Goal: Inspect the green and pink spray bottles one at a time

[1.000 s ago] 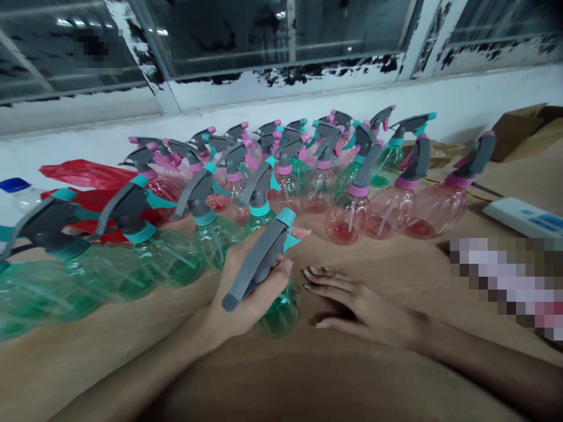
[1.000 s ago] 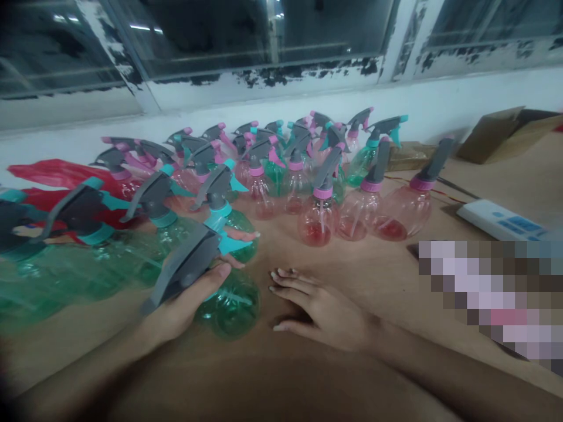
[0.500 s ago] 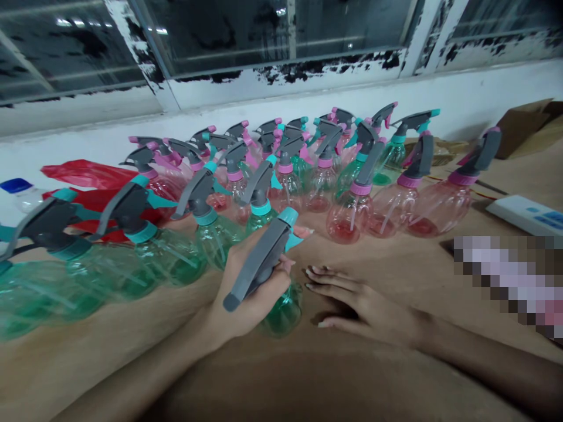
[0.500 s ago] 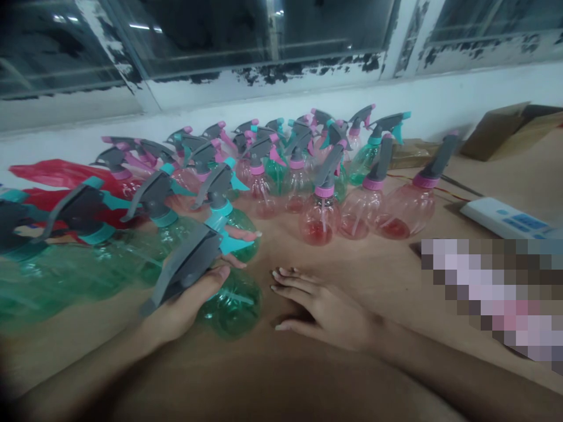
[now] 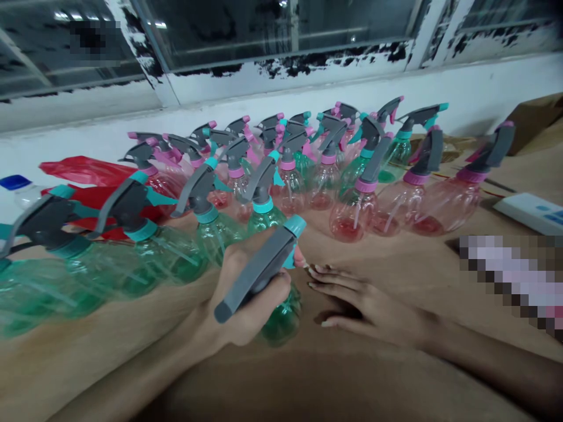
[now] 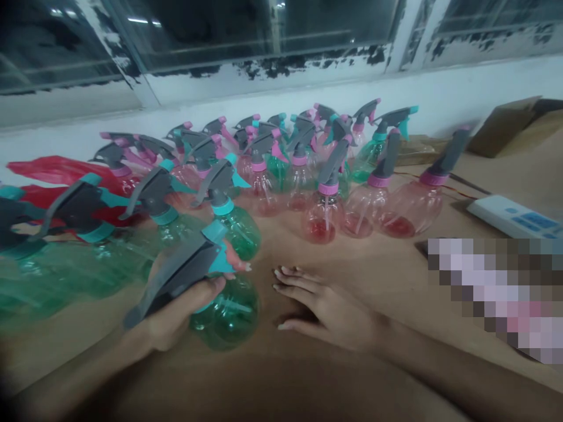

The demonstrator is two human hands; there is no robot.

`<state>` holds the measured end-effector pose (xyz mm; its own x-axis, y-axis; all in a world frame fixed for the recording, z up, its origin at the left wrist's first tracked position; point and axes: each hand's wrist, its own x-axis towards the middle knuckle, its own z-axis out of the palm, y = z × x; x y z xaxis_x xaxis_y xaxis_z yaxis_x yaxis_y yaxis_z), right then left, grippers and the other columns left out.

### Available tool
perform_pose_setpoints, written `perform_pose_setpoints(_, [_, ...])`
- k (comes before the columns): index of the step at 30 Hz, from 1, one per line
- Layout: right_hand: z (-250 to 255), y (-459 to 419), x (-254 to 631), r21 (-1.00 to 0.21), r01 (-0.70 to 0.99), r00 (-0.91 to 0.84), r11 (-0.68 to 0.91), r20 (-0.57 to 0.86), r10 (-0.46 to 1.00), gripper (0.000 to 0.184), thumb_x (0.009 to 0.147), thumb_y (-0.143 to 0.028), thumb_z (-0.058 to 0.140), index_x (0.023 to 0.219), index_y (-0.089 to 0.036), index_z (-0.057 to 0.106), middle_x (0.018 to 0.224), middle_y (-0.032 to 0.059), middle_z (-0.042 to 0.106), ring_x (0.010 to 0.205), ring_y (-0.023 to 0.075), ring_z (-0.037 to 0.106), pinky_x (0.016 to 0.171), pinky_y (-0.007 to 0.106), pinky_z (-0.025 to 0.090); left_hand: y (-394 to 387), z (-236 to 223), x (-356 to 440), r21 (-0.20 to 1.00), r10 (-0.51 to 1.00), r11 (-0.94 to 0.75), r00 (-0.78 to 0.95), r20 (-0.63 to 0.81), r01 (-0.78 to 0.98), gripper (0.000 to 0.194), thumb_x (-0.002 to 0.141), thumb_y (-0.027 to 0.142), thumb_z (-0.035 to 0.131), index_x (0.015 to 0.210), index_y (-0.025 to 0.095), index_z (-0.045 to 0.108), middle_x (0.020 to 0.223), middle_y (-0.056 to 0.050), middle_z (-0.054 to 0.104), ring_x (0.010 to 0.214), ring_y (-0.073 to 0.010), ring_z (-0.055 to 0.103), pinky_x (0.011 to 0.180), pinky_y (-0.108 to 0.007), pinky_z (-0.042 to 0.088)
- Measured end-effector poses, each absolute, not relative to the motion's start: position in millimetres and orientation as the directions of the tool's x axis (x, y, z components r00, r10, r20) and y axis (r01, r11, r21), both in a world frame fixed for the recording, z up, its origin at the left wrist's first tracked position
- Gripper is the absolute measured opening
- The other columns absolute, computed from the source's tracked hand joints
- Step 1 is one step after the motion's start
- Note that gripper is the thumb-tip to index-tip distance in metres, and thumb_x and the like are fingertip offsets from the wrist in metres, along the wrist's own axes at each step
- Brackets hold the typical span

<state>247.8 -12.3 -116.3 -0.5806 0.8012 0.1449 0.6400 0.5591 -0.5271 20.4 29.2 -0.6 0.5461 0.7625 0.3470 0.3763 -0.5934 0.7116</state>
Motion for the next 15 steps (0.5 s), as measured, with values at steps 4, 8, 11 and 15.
perform_pose_setpoints(4, [-117.5, -12.8, 247.8, -0.529, 0.640, -0.573, 0.557, 0.153, 0.805, 0.061, 0.088, -0.050, 0.052, 0.142, -0.027, 0.036, 0.148, 0.0014, 0.038, 0.137, 0.0214, 0.031, 0.112, 0.043, 0.029, 29.8, -7.3, 20.6, 0.750, 0.780, -0.558, 0.532, 0.329, 0.355, 0.014, 0.076, 0.019, 0.048, 0.082, 0.026, 0.058, 0.079, 0.001, 0.064, 0.070, -0.0176, 0.064, 0.066, -0.032, 0.052])
perform_pose_setpoints(8, [-120.6, -12.3, 248.5, -0.531, 0.628, -0.577, 0.569, 0.173, 0.798, 0.060, 0.088, -0.050, 0.054, 0.141, -0.027, 0.037, 0.148, 0.0013, 0.038, 0.136, 0.0218, 0.032, 0.112, 0.043, 0.030, 30.4, -11.8, 24.7, 0.732, 0.848, -0.510, 0.407, 0.339, 0.453, 0.008, 0.077, 0.026, 0.049, 0.072, 0.025, 0.055, 0.070, 0.001, 0.062, 0.062, -0.0175, 0.061, 0.058, -0.031, 0.049])
perform_pose_setpoints(11, [-120.6, -12.2, 248.5, -0.531, 0.625, -0.579, 0.572, 0.176, 0.796, 0.061, 0.088, -0.050, 0.053, 0.141, -0.027, 0.037, 0.148, 0.0015, 0.038, 0.136, 0.0215, 0.032, 0.112, 0.043, 0.029, 28.9, -11.2, 26.8, 0.685, 0.825, -0.551, 0.433, 0.362, 0.477, 0.009, 0.078, 0.025, 0.047, 0.073, 0.026, 0.055, 0.070, 0.001, 0.061, 0.063, -0.0175, 0.060, 0.059, -0.031, 0.049])
perform_pose_setpoints(15, [-119.0, -12.5, 248.1, -0.546, 0.620, -0.575, 0.563, 0.173, 0.800, 0.061, 0.088, -0.049, 0.054, 0.141, -0.028, 0.036, 0.148, 0.0015, 0.038, 0.136, 0.0219, 0.032, 0.112, 0.044, 0.029, 27.1, -10.7, 26.4, 0.671, 0.803, -0.579, 0.467, 0.371, 0.462, 0.011, 0.081, 0.024, 0.046, 0.074, 0.027, 0.054, 0.072, 0.001, 0.062, 0.065, -0.0177, 0.062, 0.063, -0.032, 0.050])
